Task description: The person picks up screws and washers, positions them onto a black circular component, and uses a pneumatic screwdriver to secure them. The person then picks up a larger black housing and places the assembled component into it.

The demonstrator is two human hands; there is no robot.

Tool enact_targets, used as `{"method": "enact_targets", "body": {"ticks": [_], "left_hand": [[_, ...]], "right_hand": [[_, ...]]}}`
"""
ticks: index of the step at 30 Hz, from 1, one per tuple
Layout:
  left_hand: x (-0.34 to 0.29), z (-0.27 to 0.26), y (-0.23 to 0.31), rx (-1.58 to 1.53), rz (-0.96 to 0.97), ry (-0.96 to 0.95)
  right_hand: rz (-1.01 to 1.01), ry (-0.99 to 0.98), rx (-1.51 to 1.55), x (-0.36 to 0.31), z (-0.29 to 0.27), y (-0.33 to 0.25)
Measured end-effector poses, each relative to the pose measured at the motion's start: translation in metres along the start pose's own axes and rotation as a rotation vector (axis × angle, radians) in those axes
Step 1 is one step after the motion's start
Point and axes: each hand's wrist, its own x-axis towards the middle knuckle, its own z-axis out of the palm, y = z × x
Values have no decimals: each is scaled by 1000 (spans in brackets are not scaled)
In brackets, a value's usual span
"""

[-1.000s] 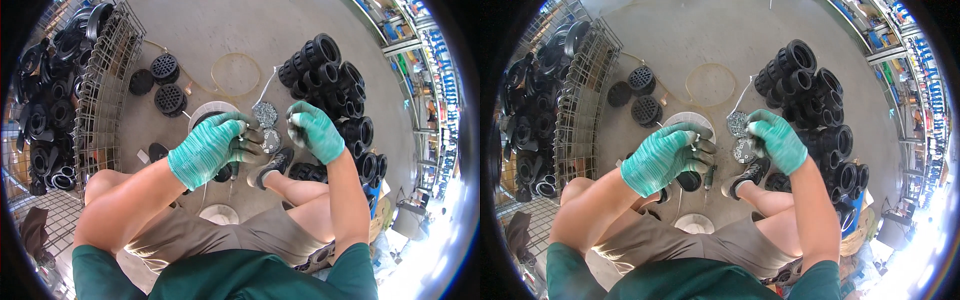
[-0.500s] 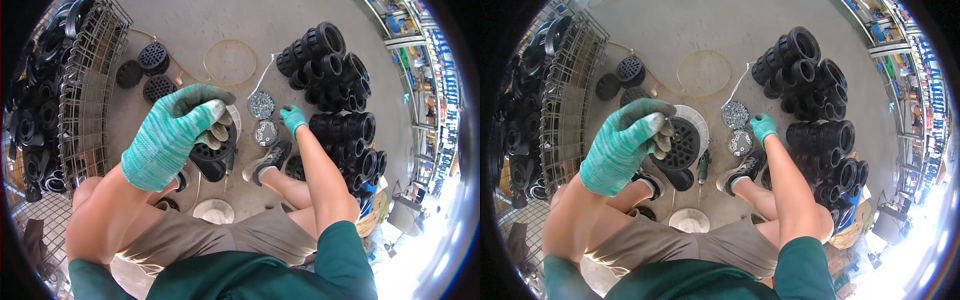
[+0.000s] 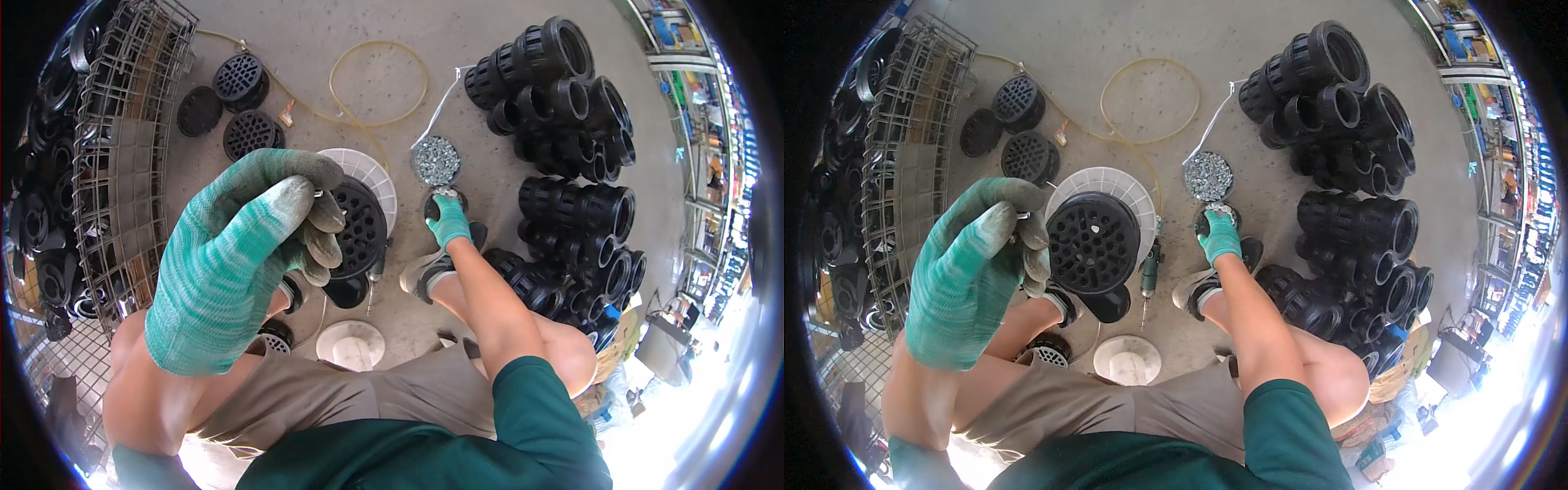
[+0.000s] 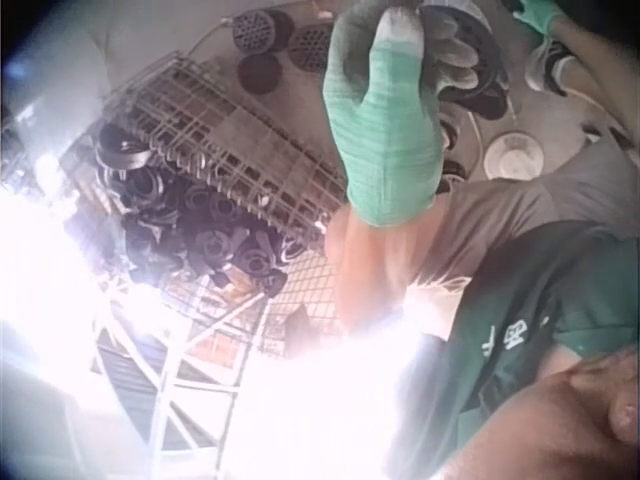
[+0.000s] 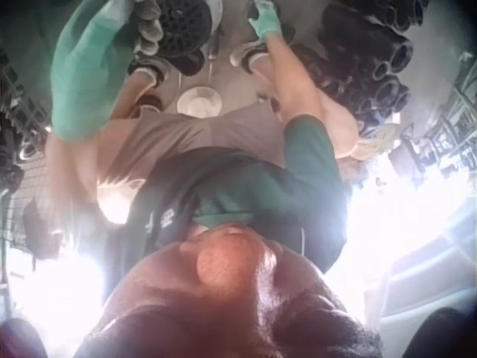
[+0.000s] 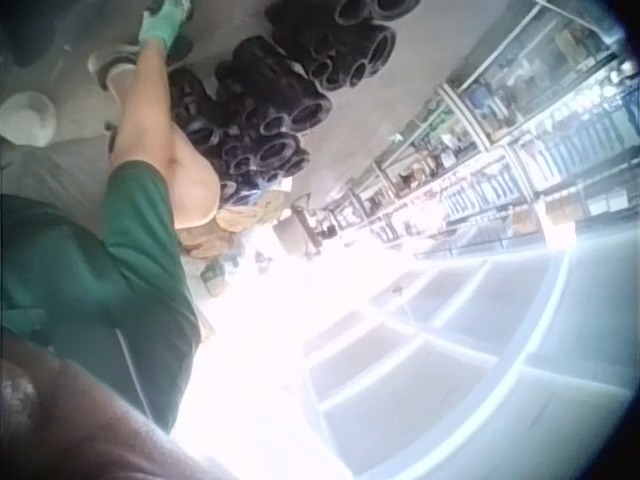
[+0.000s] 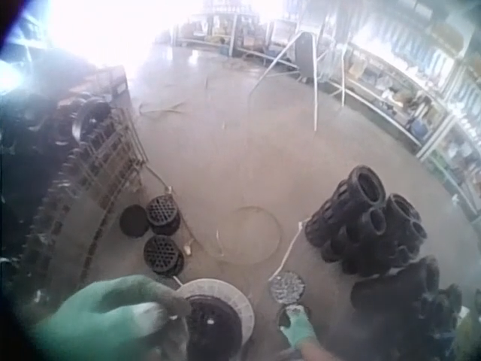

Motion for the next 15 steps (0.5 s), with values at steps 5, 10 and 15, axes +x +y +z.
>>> {"method": "enact_targets", "body": {"ticks": [5,10,15], "left_hand": [[5,1,-3,-45,10,60],[13,1,-3,-8,20,58],[16,0,-5,-29,32,24]], "right_hand": [[28,-8,-43,5,7,-10],[-123,-16,-39,9,7,2],[-180,40,76,14,11,5]]}}
